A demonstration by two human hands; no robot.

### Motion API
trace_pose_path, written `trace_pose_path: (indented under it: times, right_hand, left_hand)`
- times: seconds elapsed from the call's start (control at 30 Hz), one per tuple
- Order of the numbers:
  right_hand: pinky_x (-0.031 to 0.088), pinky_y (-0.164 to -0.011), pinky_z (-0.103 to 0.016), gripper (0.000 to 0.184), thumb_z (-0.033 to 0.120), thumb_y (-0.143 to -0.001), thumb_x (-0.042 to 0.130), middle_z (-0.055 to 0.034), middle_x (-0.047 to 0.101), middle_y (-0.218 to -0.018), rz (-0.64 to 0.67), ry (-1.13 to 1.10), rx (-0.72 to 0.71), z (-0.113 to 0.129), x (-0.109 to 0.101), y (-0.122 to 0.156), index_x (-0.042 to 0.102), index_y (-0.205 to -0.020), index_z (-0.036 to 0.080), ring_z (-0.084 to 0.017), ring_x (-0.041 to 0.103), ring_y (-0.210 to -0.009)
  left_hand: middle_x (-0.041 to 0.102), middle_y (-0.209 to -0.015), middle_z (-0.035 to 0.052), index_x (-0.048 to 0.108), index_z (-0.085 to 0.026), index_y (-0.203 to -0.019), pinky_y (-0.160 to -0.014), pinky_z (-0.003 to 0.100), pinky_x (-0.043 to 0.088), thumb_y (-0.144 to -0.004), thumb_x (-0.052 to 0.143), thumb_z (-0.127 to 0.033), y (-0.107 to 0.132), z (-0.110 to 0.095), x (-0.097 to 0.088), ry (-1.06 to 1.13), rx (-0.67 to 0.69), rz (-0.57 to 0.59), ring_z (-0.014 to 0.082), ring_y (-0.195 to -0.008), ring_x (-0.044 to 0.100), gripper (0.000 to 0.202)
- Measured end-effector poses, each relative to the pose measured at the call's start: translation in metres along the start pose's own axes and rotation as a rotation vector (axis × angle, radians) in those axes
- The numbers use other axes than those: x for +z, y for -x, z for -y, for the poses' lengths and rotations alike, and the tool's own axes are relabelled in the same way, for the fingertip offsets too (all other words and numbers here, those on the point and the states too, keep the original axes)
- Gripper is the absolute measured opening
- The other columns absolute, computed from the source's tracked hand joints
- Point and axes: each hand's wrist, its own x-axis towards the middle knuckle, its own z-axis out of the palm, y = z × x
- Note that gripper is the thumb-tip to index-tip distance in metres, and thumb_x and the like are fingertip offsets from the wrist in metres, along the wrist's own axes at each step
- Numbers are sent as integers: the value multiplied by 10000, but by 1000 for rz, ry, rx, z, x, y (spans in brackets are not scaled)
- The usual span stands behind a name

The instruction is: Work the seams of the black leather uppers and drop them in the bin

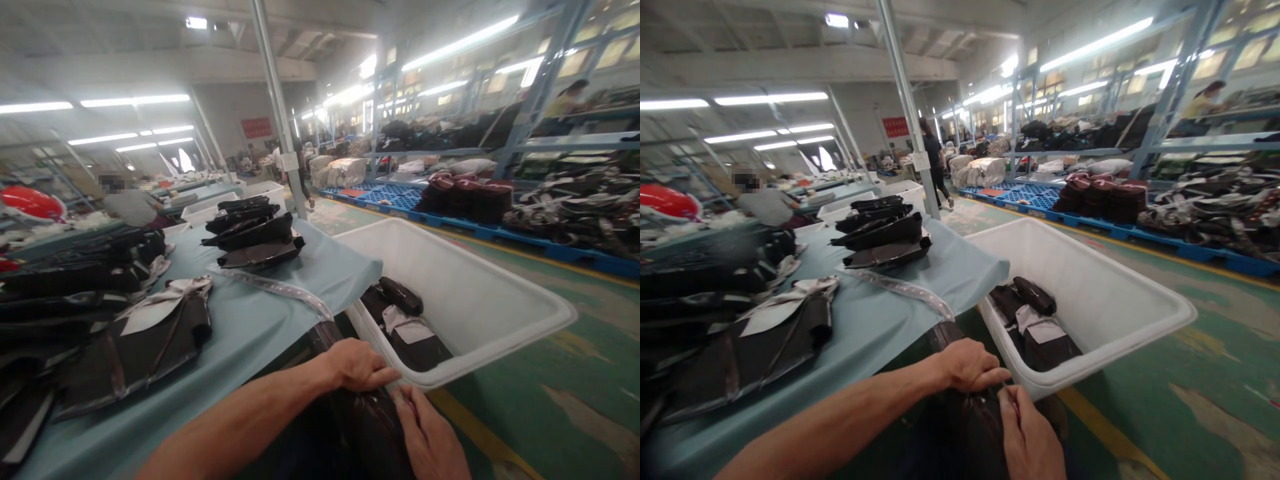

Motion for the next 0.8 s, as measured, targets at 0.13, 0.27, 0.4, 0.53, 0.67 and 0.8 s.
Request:
trace_pose_path:
  times: [0.13, 0.27, 0.4, 0.53, 0.67, 0.8]
  right_hand:
    - [540, -759, -318, 497, 665, -1013, 395, -85, 828, -981, 36, 33, 1, -5, -2, -3, 726, -993, 296, -268, 784, -897]
    - [536, -753, -323, 490, 668, -1003, 400, -76, 822, -947, 41, 58, 8, -6, -3, -3, 722, -992, 299, -266, 778, -869]
    - [551, -788, -338, 503, 682, -978, 422, -102, 833, -1017, 5, 47, 10, -8, -3, -7, 731, -987, 285, -285, 788, -942]
    - [567, -795, -345, 496, 686, -941, 443, -102, 824, -938, -46, 54, 5, -2, -4, -10, 725, -928, 278, -286, 785, -889]
    - [531, -732, -362, 492, 718, -932, 452, -77, 796, -852, -86, 157, -40, 14, -1, -4, 689, -862, 293, -291, 760, -820]
    - [514, -729, -379, 473, 713, -905, 454, -85, 774, -833, -185, 166, -65, 20, 1, 1, 648, -821, 291, -296, 735, -803]
  left_hand:
    - [849, -987, 174, 843, -192, -1017, -764, 423, 622, -1096, 323, -656, -5, 0, 0, -22, 5, 60, 360, -964, 832, 701]
    - [852, -1006, 157, 825, -192, -971, -782, 417, 619, -1101, 371, -570, -6, 0, 4, -33, -9, 12, 338, -964, 829, 605]
    - [841, -935, 112, 779, -201, -860, -747, 365, 574, -1052, 493, -599, -5, 3, 9, 19, -58, -53, 305, -912, 811, 527]
    - [796, -862, 30, 738, -206, -844, -715, 284, 523, -1055, 495, -639, -5, 12, 2, 169, -129, -258, 215, -844, 763, 539]
    - [787, -1139, 96, 728, -156, -1166, -930, 339, 550, -1157, 127, -387, 6, 15, -1, 183, -267, -476, 216, -1049, 731, 645]
    - [708, -1438, 133, 710, -179, -1331, -1227, 481, 411, -1088, 506, -509, 26, 5, 23, 134, -249, -550, 310, -1378, 614, 458]
